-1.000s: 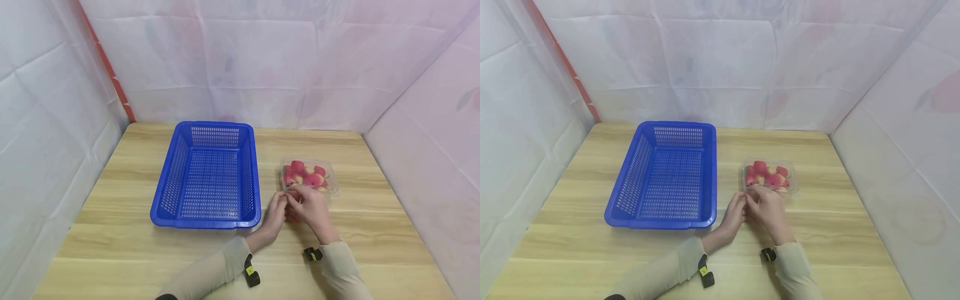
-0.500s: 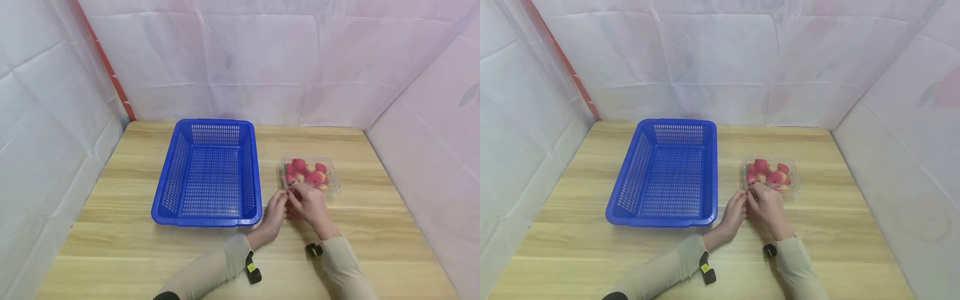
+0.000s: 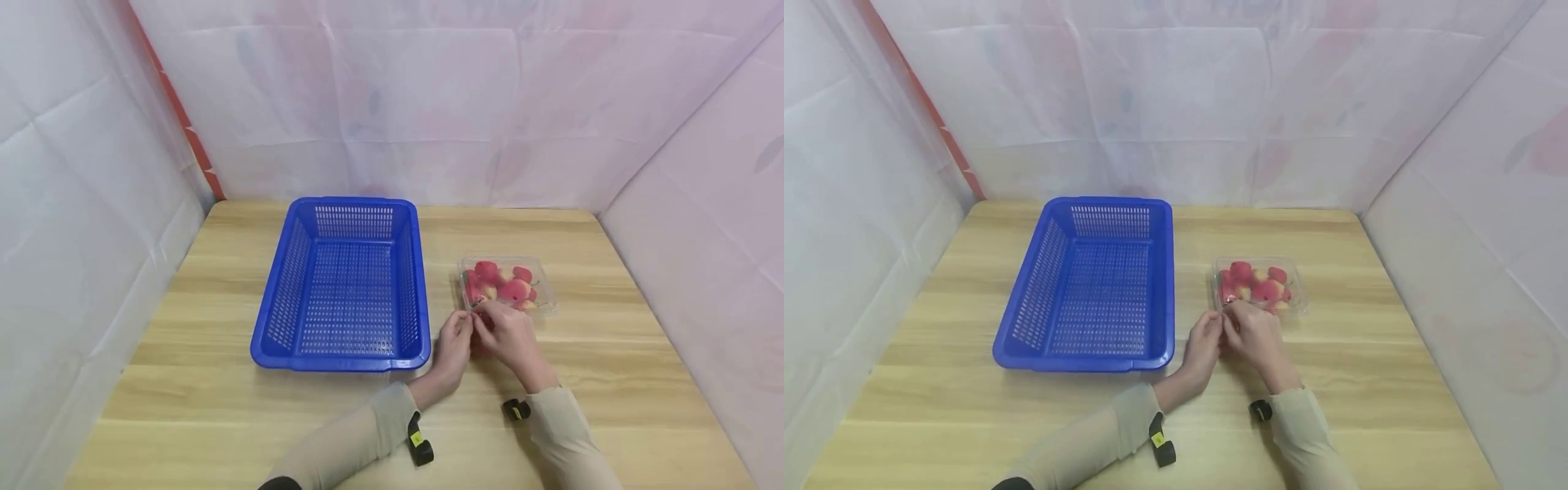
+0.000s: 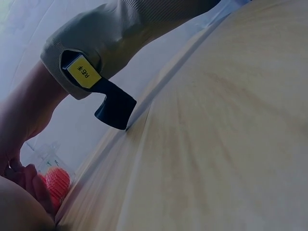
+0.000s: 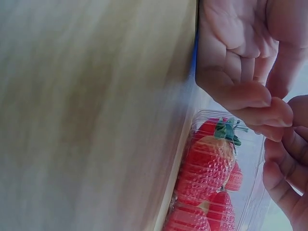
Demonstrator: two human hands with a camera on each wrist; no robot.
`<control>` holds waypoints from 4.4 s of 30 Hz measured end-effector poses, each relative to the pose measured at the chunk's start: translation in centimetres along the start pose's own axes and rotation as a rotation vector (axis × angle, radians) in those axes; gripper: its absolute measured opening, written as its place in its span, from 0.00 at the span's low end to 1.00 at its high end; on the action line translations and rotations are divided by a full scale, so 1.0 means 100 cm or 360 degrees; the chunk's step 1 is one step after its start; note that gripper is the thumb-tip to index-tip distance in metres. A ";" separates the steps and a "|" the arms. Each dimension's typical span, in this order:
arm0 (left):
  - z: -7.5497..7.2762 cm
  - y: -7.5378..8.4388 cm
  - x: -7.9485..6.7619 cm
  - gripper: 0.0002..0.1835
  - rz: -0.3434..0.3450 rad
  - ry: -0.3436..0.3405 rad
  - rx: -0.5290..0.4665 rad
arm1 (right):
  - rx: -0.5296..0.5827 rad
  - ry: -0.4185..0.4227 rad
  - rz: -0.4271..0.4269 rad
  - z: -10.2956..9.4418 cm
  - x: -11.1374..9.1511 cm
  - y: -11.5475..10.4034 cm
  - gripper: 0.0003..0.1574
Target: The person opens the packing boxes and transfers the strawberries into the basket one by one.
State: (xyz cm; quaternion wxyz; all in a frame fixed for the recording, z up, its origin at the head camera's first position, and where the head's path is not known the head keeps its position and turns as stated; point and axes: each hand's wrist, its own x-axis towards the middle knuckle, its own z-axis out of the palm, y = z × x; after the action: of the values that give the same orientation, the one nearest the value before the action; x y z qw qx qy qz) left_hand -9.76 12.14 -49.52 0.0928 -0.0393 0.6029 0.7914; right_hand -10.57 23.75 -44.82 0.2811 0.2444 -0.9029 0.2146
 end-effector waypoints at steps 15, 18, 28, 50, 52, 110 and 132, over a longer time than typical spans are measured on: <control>0.003 -0.005 0.002 0.07 0.0050 0.0072 -0.0247 | -0.0017 -0.0002 0.0052 0.000 -0.002 -0.003 0.02; 0.003 -0.005 0.002 0.05 0.0079 0.0130 -0.0142 | -0.0014 0.0011 0.0045 0.001 -0.003 -0.003 0.02; 0.003 -0.003 0.003 0.05 0.0139 0.0159 0.0027 | -0.0014 0.0052 0.0000 0.003 -0.003 -0.002 0.02; 0.011 0.000 0.008 0.04 0.0113 0.0329 -0.0074 | -0.0016 0.0229 -0.0177 -0.015 0.027 -0.006 0.07; 0.011 0.000 0.008 0.04 0.0100 0.0306 -0.0081 | 0.0006 0.0196 -0.0162 -0.020 0.031 -0.006 0.07; 0.011 -0.002 0.003 0.05 0.0074 0.0145 -0.0134 | 0.0283 -0.0702 0.0618 -0.057 0.173 0.070 0.30; -0.013 0.031 -0.043 0.03 -0.0323 -0.0384 -0.0003 | -0.0067 -0.0587 0.0525 -0.041 0.102 0.060 0.18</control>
State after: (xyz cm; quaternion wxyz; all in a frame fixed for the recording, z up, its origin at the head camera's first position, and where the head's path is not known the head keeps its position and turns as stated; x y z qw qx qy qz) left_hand -6.20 9.63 -46.22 0.2440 -0.0048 0.5797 0.7774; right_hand -19.66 27.34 -36.99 0.0778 0.1228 -0.9709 0.1903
